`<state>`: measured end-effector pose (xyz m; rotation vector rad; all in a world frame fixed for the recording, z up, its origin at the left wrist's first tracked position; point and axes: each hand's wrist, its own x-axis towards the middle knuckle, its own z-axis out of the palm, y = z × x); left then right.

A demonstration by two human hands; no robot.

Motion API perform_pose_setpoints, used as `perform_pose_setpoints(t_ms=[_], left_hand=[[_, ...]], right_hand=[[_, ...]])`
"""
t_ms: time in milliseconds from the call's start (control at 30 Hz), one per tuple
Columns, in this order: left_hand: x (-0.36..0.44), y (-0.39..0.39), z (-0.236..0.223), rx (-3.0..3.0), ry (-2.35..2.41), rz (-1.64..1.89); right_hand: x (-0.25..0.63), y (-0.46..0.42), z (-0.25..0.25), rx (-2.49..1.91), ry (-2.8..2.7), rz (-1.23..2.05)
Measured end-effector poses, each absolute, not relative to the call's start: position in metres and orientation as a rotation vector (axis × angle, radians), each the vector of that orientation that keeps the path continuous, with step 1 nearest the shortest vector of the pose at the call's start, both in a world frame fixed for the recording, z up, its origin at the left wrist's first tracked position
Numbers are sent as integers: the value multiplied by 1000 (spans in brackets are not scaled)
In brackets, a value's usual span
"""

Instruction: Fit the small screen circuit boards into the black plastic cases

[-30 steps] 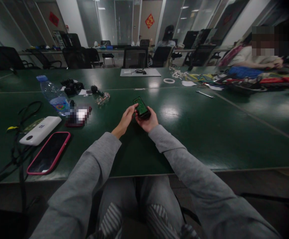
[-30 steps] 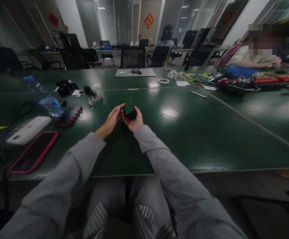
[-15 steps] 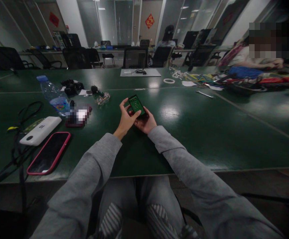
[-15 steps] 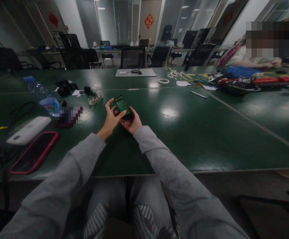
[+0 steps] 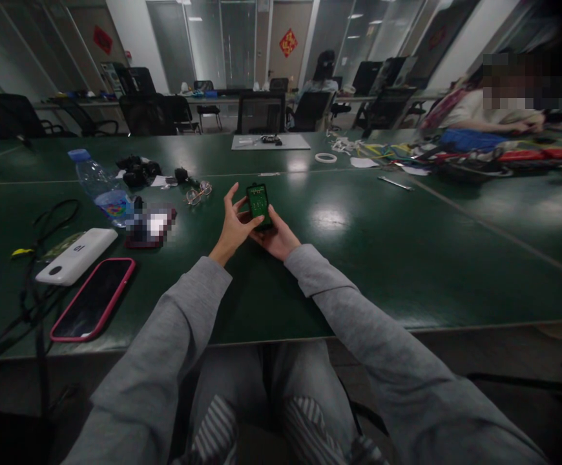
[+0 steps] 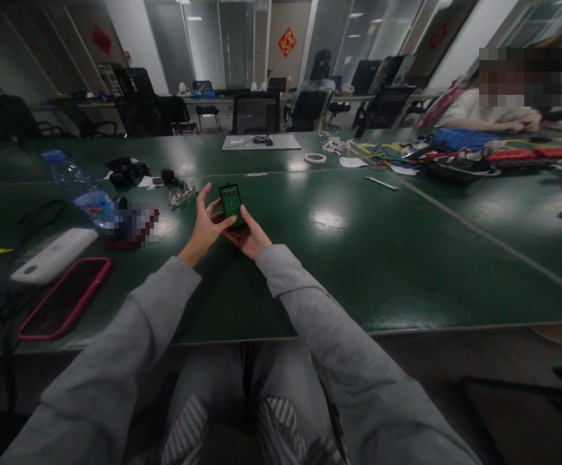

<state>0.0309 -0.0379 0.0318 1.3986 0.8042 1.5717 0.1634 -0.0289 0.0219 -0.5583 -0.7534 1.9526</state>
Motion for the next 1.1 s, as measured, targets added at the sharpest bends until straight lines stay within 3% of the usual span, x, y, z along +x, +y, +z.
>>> perform_pose_setpoints(t_ms=[600,700,867,1100], left_hand=[[30,-37,35,1235,846,1471],[41,-41,36,1184,876,1507],[61,-53,45,1144,875,1546],[71,-62,52,1177,785,1448]], right_hand=[[162,-34,30,-582,-975,1775],[164,-30,31,-735,-1068,1515],[177,-20,23,-1058,-1245,780],[182,-19,15,-1107,-1529,338]])
